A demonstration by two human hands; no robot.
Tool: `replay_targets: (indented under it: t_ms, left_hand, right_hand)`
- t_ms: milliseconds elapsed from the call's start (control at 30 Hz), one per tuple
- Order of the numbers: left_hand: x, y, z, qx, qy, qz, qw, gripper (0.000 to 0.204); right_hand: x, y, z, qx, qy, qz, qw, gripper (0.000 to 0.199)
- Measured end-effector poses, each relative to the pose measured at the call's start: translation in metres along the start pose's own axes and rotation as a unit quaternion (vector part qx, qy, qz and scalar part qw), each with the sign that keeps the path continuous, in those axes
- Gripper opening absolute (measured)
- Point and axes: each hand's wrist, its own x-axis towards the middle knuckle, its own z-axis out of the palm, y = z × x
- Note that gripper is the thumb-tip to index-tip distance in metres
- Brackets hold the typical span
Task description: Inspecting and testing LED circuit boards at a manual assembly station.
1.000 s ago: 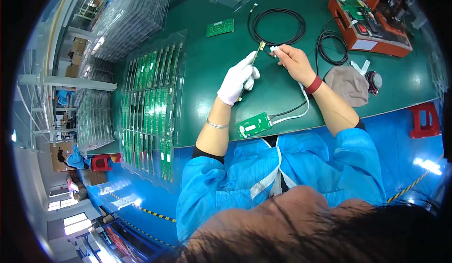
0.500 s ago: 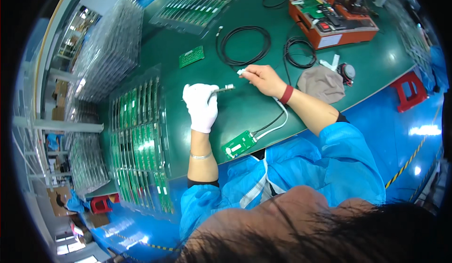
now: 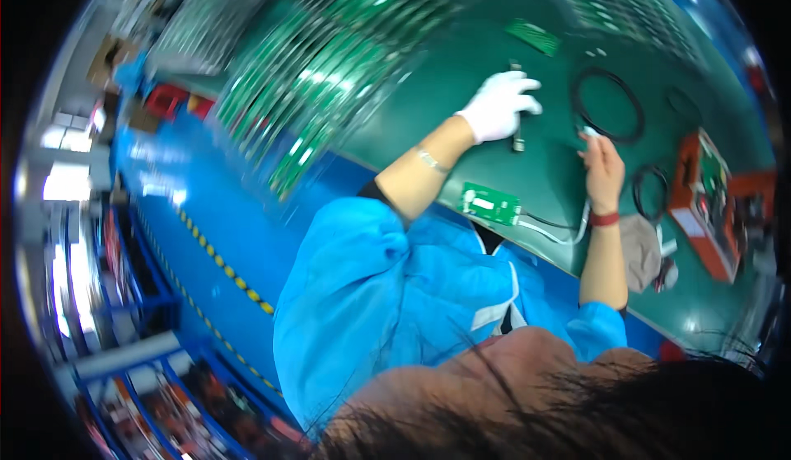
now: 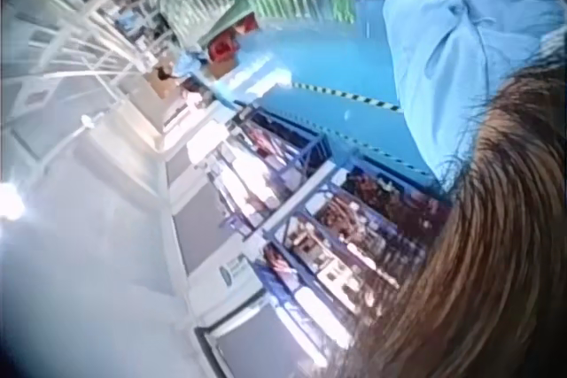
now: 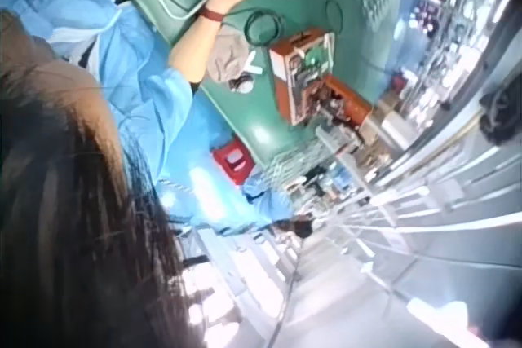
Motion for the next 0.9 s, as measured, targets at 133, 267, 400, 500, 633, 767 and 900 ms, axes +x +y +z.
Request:
replay_targets:
  t_ms: [133,267,400,500,633,767,900]
  left_hand:
    - [-0.006,0.006,0.009,-0.056,0.033,-0.113,0.991,0.022]
    - [-0.005,0.014,0.008,-0.027,-0.078,-0.096,0.992,0.026]
    - [-0.007,0.023,0.017,0.028,-0.074,-0.091,0.993,0.028]
    - [-0.008,0.031,0.006,0.063,-0.062,-0.112,0.99,0.029]
    - [-0.001,0.046,-0.016,0.103,-0.087,-0.175,0.975,0.031]
    - [0.005,0.052,-0.027,0.096,-0.181,-0.306,0.93,0.033]
    - [-0.006,0.028,-0.008,0.093,-0.181,-0.238,0.95,0.031]
  right_hand:
    - [-0.001,0.003,0.002,-0.001,0.007,-0.014,1.0,0.026]
    - [-0.001,0.004,0.003,0.019,-0.002,-0.017,1.0,0.026]
    - [0.001,0.008,0.0,0.002,-0.004,-0.031,1.0,0.026]
    - [-0.001,0.009,-0.001,-0.001,-0.003,-0.032,0.999,0.025]
    - [0.001,0.009,-0.001,0.001,-0.004,-0.032,0.999,0.026]
    - [0.0,0.009,0.001,-0.006,-0.017,-0.028,0.999,0.027]
    - [0.002,0.014,-0.001,0.001,-0.018,-0.029,0.999,0.027]
